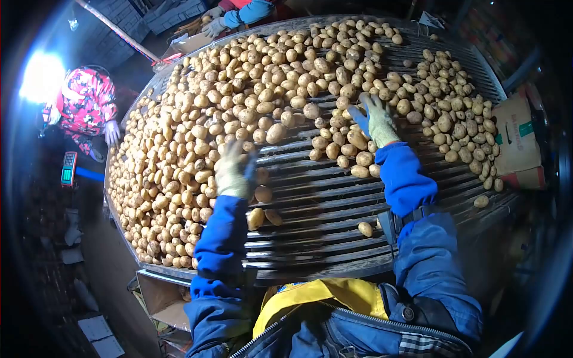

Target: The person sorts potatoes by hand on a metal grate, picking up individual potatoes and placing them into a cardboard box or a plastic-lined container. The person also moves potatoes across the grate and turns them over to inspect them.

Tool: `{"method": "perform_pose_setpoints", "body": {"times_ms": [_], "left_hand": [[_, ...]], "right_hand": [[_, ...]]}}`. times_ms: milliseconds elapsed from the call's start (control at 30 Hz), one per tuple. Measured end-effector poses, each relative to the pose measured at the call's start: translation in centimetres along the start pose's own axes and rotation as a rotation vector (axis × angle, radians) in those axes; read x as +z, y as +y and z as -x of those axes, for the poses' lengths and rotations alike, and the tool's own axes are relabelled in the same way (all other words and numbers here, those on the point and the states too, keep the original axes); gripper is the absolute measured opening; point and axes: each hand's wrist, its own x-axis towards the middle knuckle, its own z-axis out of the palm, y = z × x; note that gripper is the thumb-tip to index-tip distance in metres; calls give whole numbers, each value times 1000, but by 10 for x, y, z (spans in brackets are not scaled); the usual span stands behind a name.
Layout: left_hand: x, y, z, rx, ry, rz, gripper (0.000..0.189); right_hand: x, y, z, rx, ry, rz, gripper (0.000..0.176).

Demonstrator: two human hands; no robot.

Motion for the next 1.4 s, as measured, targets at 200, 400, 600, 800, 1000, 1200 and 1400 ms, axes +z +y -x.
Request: {"method": "perform_pose_setpoints", "body": {"times_ms": [200,400,600,800,1000,1200,1400], "left_hand": [[76,94,-24,206,-203,40,51],[81,99,46,353,-534,-311,69],[-4,76,115,287,-546,-498,69],[-48,64,128,1,-402,-249,38],[-34,65,113,-91,-100,17,50],[-24,77,77,106,-358,-168,55],[-35,67,93,252,-416,-85,36]], "right_hand": [[-8,-68,117,-388,-398,581,65],[-38,-38,179,-674,-375,-246,33],[-27,18,70,-303,162,85,49],[53,-55,16,-262,-206,399,84],[83,-90,103,-857,-198,197,70],[-8,-86,169,-894,-689,263,52],[-75,-108,107,-84,-1050,-22,27]]}}
